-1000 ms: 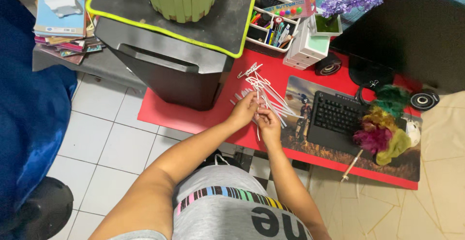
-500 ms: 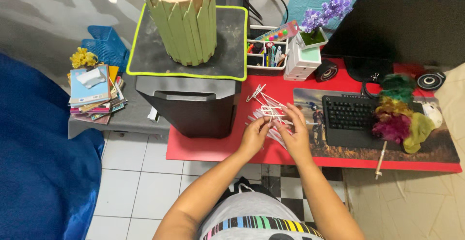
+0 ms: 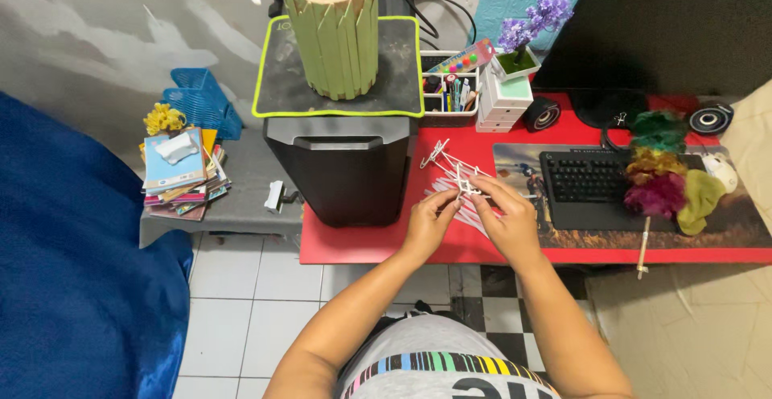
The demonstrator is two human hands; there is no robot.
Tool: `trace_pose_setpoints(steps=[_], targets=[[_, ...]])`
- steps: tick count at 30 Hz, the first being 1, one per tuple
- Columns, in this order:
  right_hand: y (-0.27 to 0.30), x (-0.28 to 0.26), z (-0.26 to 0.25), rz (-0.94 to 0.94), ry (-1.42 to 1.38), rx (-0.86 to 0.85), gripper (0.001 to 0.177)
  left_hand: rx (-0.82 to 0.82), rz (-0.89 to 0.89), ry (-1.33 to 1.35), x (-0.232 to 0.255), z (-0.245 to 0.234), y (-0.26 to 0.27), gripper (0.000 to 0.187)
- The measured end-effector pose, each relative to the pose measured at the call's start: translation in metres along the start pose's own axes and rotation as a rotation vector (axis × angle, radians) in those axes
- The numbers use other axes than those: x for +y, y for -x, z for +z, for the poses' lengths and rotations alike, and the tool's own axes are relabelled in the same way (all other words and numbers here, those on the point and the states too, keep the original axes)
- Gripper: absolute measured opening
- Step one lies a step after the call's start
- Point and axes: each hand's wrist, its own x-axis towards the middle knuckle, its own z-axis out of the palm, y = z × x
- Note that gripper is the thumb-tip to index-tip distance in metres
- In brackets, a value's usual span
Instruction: The person picks up white plastic hangers from a pile on a red desk and places them one by one into a green cylindrical container. The person repeats this action until the pile is empty and the container is full.
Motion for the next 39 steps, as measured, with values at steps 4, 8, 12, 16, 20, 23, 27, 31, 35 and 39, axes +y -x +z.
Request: trace_pose_setpoints(steps=[4,8,12,16,20,23,27,31,35,39], targets=[[-0.010,-0.041,-0.020,-0.044,-0.057,-0.031,0.026,0.035,0.131,0.012,0.028,-0.012,0.003,0.024],[-0.018,-0.069,-0.033,-0.083,-0.056,-0.054,0.027,0.018,0.184,0.029,0.057,-0.023,0.009,0.022],[-0.029,-0.084,-0.040,-0.056,-0.065,-0.085,0.029,0.020,0.234,-0.009,0.089,-0.038,0.009,0.020],[-0.048,-0.092,-0.045,-0.220,-0.141,-0.080,0.028,0.004,0.302,-0.010,0.130,-0.056,0.008,0.024],[-0.073,-0.112,-0.056,-0.226,-0.371,-0.055,0.025,-0.008,0.414,-0.010,0.175,-0.077,0.003,0.030],[-0.087,-0.143,-0.070,-0.296,-0.586,0.052,0.025,0.082,0.605,-0.031,0.202,-0.096,-0.005,0.032],[-0.102,-0.187,-0.081,-0.490,-0.687,0.254,0.028,0.259,0.741,-0.087,0.219,-0.126,-0.024,0.036],[-0.118,-0.218,-0.077,-0.699,-0.429,0.423,0.025,0.424,0.687,-0.053,0.219,-0.149,-0.047,0.040],[-0.144,-0.241,-0.064,-0.869,-0.172,0.502,0.017,0.510,0.625,-0.077,0.212,-0.163,-0.065,0.049],[-0.168,-0.261,-0.045,-0.905,-0.026,0.505,0.017,0.569,0.684,-0.116,0.210,-0.173,-0.083,0.062]])
